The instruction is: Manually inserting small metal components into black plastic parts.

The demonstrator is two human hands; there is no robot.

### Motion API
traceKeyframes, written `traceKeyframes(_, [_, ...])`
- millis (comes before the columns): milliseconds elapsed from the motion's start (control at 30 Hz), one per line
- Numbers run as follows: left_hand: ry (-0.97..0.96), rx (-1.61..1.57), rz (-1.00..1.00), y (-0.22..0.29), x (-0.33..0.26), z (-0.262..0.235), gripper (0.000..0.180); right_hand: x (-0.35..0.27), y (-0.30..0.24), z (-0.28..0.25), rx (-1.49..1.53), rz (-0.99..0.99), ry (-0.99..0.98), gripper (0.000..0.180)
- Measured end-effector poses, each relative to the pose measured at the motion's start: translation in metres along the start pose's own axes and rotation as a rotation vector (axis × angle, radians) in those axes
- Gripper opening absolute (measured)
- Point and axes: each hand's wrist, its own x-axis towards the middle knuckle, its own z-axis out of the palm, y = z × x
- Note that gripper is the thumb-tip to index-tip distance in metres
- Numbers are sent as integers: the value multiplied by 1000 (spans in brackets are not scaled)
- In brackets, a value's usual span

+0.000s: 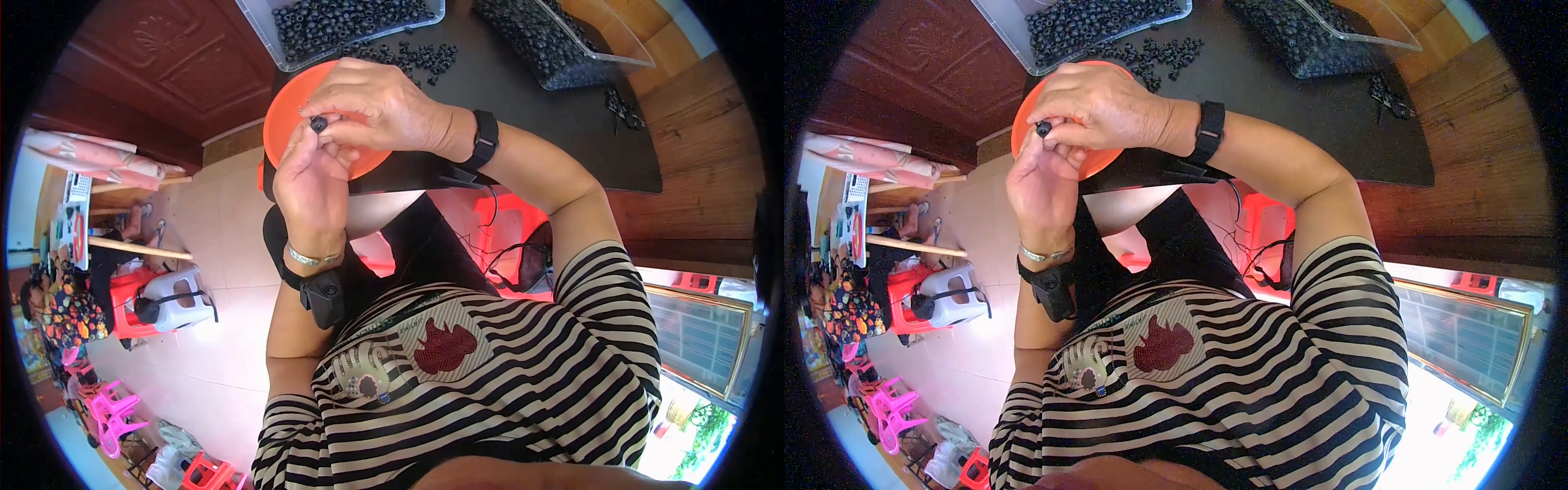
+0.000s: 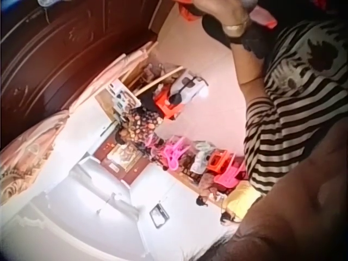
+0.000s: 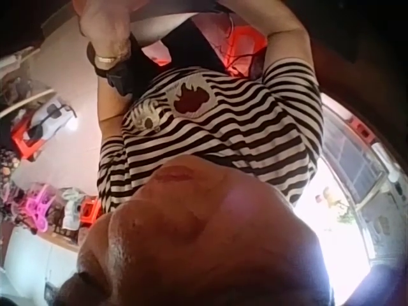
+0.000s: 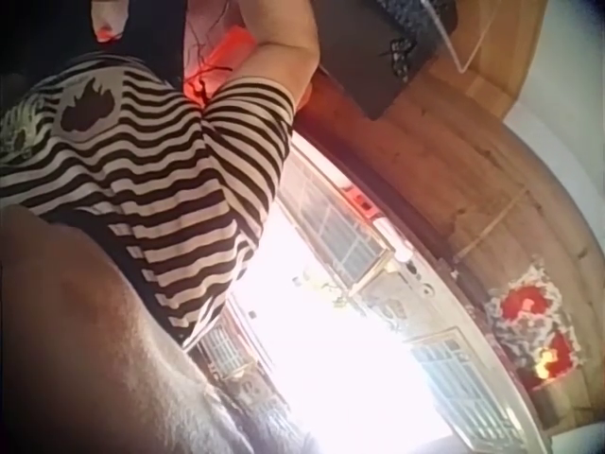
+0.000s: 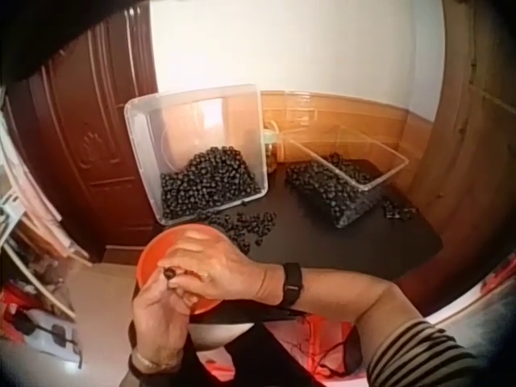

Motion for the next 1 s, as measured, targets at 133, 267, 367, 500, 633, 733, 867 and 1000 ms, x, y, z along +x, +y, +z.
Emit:
traceKeyframes(133, [24,34,-4,-3,1,6,28,-2,-1,-1,-117,-53,-14,24])
traceKeyframes(267, [-6,0,-15,-3,-2,-2,28,-3,-7,3,-99,-32,-50,15])
traceKeyframes(367, [-29,-21,-14,-4,-3,1,27,-3,-3,1,-66,-50,-41,15])
traceKeyframes(500, [-93,55,-9,6,-5,6,31,8,2,-22,-272,-79,98,18])
traceKeyframes(633, [-20,119,-9,18,-8,0,31,28,16,-89,-689,384,219,18])
traceKeyframes(733, [-32,84,-38,18,-5,-10,30,27,28,-158,-1093,253,560,14])
traceKeyframes(867, [2,57,-45,21,-6,-21,28,7,39,-193,-1308,409,525,23])
traceKeyframes(1000, [19,48,-57,22,-5,-17,27,-2,60,-186,-1317,214,533,19])
